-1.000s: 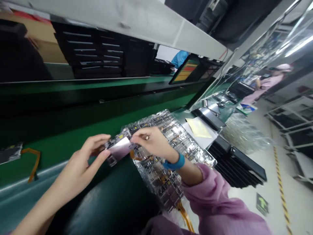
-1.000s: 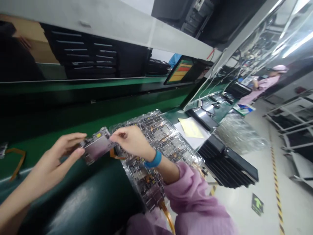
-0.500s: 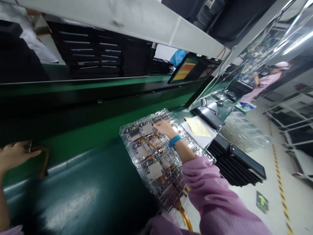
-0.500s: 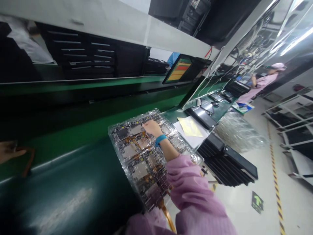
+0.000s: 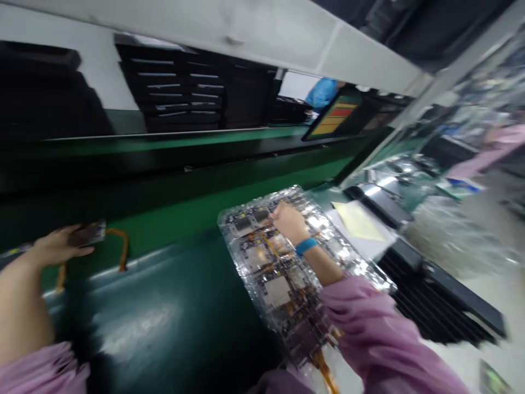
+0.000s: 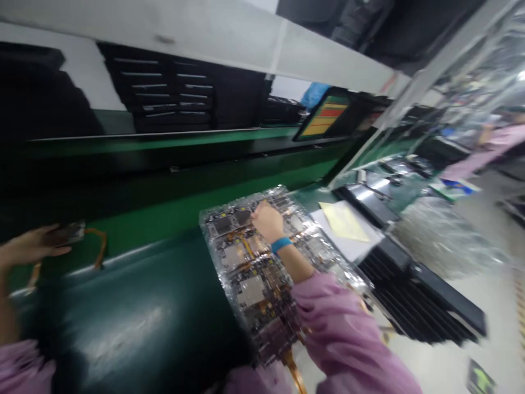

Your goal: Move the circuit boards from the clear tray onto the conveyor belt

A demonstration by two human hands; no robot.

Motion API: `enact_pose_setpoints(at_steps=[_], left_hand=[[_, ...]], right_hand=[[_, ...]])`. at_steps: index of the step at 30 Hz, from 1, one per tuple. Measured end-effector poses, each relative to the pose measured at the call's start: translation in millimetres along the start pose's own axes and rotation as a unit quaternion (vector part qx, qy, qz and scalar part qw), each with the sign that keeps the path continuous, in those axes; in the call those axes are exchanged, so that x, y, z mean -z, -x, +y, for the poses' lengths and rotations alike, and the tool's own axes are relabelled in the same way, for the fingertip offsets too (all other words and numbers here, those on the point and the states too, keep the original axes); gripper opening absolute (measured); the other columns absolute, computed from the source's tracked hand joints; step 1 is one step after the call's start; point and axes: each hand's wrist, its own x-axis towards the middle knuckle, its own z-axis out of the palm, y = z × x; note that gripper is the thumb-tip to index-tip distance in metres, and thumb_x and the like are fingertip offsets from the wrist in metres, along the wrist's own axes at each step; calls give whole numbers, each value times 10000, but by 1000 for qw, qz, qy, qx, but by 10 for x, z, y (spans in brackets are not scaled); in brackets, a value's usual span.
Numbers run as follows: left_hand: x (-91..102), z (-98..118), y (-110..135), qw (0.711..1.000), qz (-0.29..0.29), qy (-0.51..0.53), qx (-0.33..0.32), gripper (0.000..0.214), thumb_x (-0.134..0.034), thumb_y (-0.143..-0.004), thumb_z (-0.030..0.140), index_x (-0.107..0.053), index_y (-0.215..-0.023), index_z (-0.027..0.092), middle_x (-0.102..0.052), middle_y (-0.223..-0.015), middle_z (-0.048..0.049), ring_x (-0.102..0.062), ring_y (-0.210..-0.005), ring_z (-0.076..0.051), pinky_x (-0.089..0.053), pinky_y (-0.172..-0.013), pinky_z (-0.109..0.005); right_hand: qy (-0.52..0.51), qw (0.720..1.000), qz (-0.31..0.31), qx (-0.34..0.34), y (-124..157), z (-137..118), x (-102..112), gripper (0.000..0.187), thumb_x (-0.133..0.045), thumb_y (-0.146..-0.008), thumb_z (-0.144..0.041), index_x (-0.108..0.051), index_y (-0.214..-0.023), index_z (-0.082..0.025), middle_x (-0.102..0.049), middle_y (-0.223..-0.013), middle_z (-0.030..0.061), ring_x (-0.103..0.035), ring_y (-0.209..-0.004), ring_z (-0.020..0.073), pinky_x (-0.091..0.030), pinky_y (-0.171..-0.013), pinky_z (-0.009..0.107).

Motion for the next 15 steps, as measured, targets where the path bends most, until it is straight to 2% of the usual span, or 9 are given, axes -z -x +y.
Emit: enact_pose_setpoints(at_steps=[4, 6, 8, 10, 12, 15], left_hand=[[169, 55, 174, 996, -1, 64, -66, 791, -514, -872, 527, -447, -1451, -8, -574, -1366, -269, -578, -1249, -400, -466, -994, -434], [205, 118, 145, 995, 10, 72, -62, 819, -584, -820, 487, -440, -1472, 13, -536, -1397, -274, -538, -1285, -422, -436, -1033, -459], [194, 164, 51, 996, 6, 79, -42, 881, -690, -719, 445, -453, -1488, 87, -510, -1427, -256, -508, -1307, -430, -424, -1047, -465], [159, 190, -58, 996, -7, 88, -29, 926, -763, -624, 418, -494, -1471, 160, -498, -1439, -233, -482, -1322, -439, -419, -1050, -473], [131, 204, -142, 994, -19, 98, -33, 884, -787, -584, 430, -561, -1413, 220, -517, -1416, -197, -472, -1324, -432, -411, -1054, -468], [145, 227, -183, 993, -26, 106, -34, 837, -805, -542, 441, -609, -1325, 221, -565, -1321, -172, -488, -1287, -422, -420, -1030, -443]], right_hand=[[-35, 998, 28, 34, -118, 129, -57, 136, -598, -957, -235, -610, -1071, -162, -696, -993, 111, -675, -950, 300, -474, -737, 334], [-78, 993, 63, 59, -158, 156, -26, 148, -600, -922, -286, -619, -1033, -190, -689, -950, 88, -674, -903, 299, -471, -705, 344], [-128, 983, 95, 88, -119, 135, 69, 165, -601, -873, -329, -625, -989, -216, -674, -879, 58, -670, -797, 282, -463, -647, 343], [-173, 970, 107, 132, 9, 64, 212, 188, -586, -851, -375, -621, -967, -232, -652, -807, 34, -638, -660, 249, -446, -576, 334], [-203, 954, 105, 192, 202, -49, 372, 220, -561, -875, -426, -612, -977, -238, -628, -759, 23, -593, -570, 222, -425, -510, 320], [-221, 925, 111, 288, 535, -252, 585, 237, -508, -956, -459, -598, -990, -243, -605, -744, 23, -565, -553, 201, -407, -468, 299]])
